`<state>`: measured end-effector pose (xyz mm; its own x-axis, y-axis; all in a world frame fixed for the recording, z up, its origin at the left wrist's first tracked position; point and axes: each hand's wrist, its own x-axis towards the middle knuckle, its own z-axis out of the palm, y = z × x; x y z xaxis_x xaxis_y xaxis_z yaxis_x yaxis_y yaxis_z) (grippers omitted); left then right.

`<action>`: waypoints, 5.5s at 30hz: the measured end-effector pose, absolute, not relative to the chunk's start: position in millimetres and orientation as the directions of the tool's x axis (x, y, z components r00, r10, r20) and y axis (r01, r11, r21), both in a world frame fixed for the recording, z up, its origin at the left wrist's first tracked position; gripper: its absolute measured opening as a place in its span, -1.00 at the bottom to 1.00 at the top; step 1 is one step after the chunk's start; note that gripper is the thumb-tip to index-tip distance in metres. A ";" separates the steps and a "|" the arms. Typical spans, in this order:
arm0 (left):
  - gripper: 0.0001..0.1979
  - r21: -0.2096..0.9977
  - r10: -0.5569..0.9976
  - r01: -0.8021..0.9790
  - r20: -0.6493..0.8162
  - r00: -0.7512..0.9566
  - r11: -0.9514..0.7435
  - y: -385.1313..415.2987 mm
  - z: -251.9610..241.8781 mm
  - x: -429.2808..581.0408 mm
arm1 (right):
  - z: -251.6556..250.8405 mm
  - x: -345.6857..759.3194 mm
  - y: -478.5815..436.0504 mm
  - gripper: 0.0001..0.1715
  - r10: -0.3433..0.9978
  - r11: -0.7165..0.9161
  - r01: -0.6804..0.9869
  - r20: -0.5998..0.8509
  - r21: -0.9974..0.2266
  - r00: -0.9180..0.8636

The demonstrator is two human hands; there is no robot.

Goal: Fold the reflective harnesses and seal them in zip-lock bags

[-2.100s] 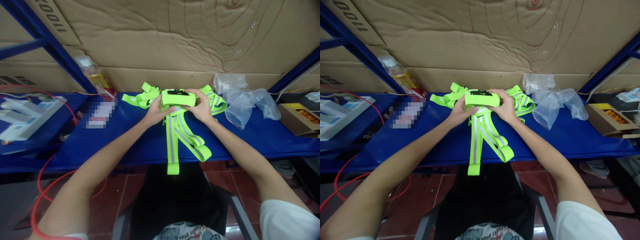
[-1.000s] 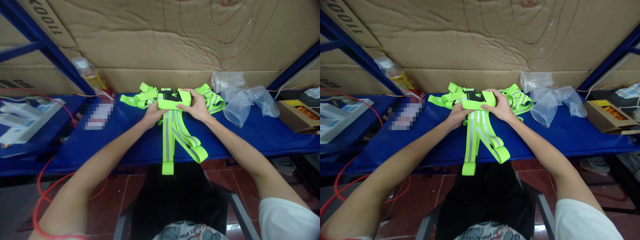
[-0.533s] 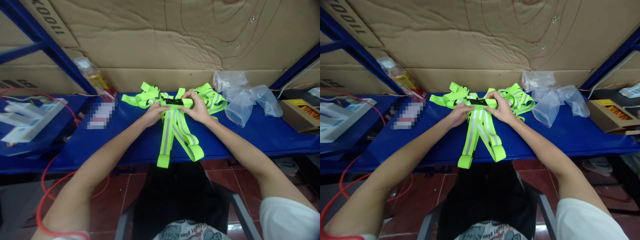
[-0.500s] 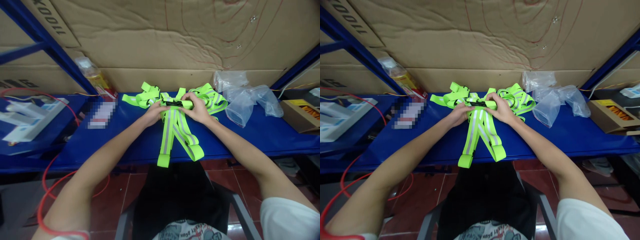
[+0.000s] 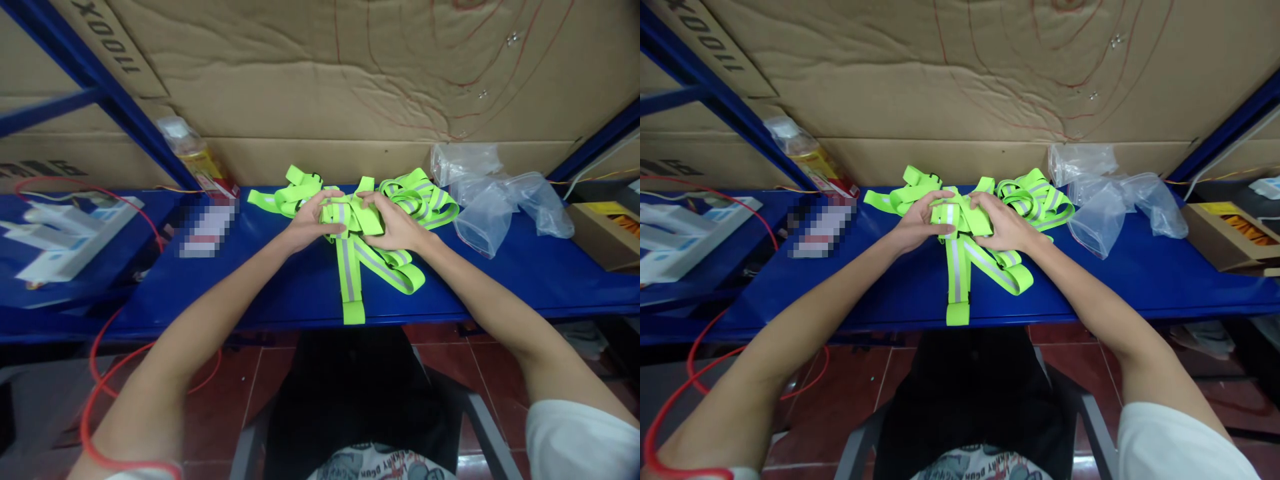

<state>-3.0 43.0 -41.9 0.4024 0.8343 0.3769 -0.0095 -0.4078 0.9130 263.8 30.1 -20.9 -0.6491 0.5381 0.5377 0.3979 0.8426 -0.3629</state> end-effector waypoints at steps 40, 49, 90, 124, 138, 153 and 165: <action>-0.49 0.557 0.654 0.407 0.366 0.662 -0.724 34.7 -37.5 -11.0 | -29.4 265.6 22.5 -0.91 0.583 0.813 0.454 0.506 -0.366 -0.636; -0.29 0.616 0.654 0.455 0.133 0.745 -0.643 34.4 -20.4 -21.1 | -31.4 272.1 13.3 -0.69 0.495 0.864 0.482 0.414 -0.145 -0.764; -0.48 0.849 0.743 0.284 0.173 0.647 -0.446 37.9 -21.3 -23.6 | -23.2 257.2 -14.2 -0.48 0.586 0.793 0.602 0.392 -0.096 -0.709; -0.21 0.702 0.763 0.398 0.327 0.557 -0.591 18.7 -25.1 2.7 | -43.8 257.1 -0.6 -0.10 0.605 0.776 0.618 0.432 -0.129 -0.669; -0.36 0.735 0.849 0.426 0.441 0.291 -0.528 18.7 -29.2 7.6 | 17.8 310.9 17.7 -0.16 0.551 0.783 0.586 0.668 -0.207 -0.500; -0.42 0.719 0.885 0.537 0.447 0.129 -0.441 14.0 -35.4 16.5 | -5.5 373.0 59.9 -0.34 0.903 0.042 0.997 0.430 -0.062 -0.011; -0.37 0.730 0.831 0.399 0.503 0.236 -0.555 8.8 -28.1 19.0 | -2.2 289.9 16.8 -0.61 0.587 0.552 0.834 0.711 -0.003 -0.386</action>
<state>19.0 8.8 -28.1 0.2364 0.8314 0.5030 0.3993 -0.5550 0.7297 289.9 16.8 -2.2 -0.3862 0.5871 0.7114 0.8336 0.5524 -0.0033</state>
